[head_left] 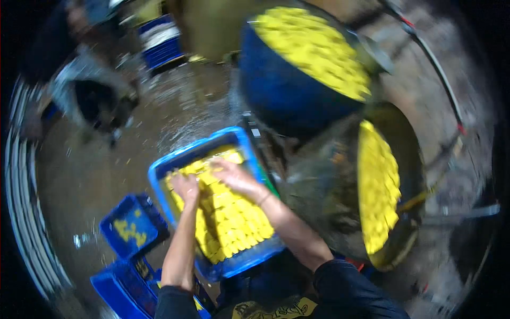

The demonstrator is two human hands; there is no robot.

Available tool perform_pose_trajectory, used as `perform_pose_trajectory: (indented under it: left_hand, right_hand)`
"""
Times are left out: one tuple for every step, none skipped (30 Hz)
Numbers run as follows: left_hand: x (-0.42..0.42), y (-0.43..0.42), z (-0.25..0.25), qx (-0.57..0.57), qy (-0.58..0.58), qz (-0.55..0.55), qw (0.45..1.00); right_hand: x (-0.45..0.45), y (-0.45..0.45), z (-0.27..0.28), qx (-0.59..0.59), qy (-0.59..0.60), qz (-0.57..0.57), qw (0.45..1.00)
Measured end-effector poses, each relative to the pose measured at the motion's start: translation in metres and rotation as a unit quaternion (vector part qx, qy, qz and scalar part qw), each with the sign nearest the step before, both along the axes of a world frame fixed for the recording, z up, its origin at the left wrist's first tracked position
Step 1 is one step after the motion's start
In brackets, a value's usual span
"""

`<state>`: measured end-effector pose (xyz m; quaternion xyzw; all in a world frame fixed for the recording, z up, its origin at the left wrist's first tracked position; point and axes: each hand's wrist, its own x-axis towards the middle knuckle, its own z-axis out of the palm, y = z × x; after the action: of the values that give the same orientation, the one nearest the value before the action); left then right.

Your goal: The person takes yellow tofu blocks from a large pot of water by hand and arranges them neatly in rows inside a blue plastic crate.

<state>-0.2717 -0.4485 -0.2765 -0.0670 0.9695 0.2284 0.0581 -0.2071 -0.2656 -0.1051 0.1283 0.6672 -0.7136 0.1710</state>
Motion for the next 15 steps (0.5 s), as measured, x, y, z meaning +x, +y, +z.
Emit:
perform_pose_trajectory:
  left_hand:
    - [-0.001,0.033,0.031,0.092,0.111,-0.027,0.989]
    - [0.003,0.066,0.080,0.189,0.211,-0.048,0.958]
    - [0.011,0.105,0.129,0.259,0.236,-0.079,0.933]
    - [0.028,0.147,0.195,0.328,0.257,-0.104,0.903]
    - [0.048,0.186,0.256,0.392,0.254,-0.147,0.872]
    - [0.073,0.221,0.304,0.450,0.251,-0.184,0.837]
    - [0.094,0.250,0.335,0.482,0.243,-0.277,0.795]
    - [0.112,0.279,0.356,0.506,0.234,-0.365,0.746]
    - [0.133,0.309,0.364,0.482,0.171,-0.451,0.731]
    - [0.154,0.337,0.364,0.452,0.105,-0.529,0.710]
    - [0.176,0.368,0.356,0.360,0.053,-0.612,0.702]
    - [0.195,0.393,0.342,0.261,-0.001,-0.682,0.683]
    - [0.208,0.417,0.327,0.152,0.019,-0.746,0.648]
    - [0.219,0.440,0.309,0.040,0.037,-0.796,0.603]
    - [0.228,0.455,0.290,0.034,0.038,-0.795,0.604]
  right_hand:
    - [0.028,0.011,0.015,-0.083,0.059,-0.024,0.995]
    - [0.057,0.024,0.068,-0.065,0.117,-0.043,0.990]
    - [0.085,0.043,0.122,-0.028,0.092,-0.055,0.994]
    - [0.119,0.059,0.156,-0.020,0.138,-0.097,0.985]
    - [0.148,0.084,0.190,0.042,0.215,-0.142,0.965]
    - [0.179,0.115,0.208,0.050,0.242,-0.180,0.952]
    - [0.209,0.145,0.222,0.100,0.272,-0.231,0.929]
    - [0.238,0.182,0.230,0.167,0.221,-0.274,0.921]
    - [0.266,0.221,0.227,0.275,0.151,-0.306,0.899]
    - [0.291,0.257,0.220,0.394,0.078,-0.289,0.869]
    - [0.318,0.295,0.202,0.452,0.063,-0.249,0.854]
    - [0.341,0.321,0.175,0.510,-0.022,-0.206,0.835]
    - [0.357,0.346,0.147,0.561,-0.104,-0.160,0.805]
    - [0.367,0.364,0.121,0.560,-0.098,-0.162,0.807]
    - [0.377,0.374,0.095,0.560,-0.146,-0.155,0.800]
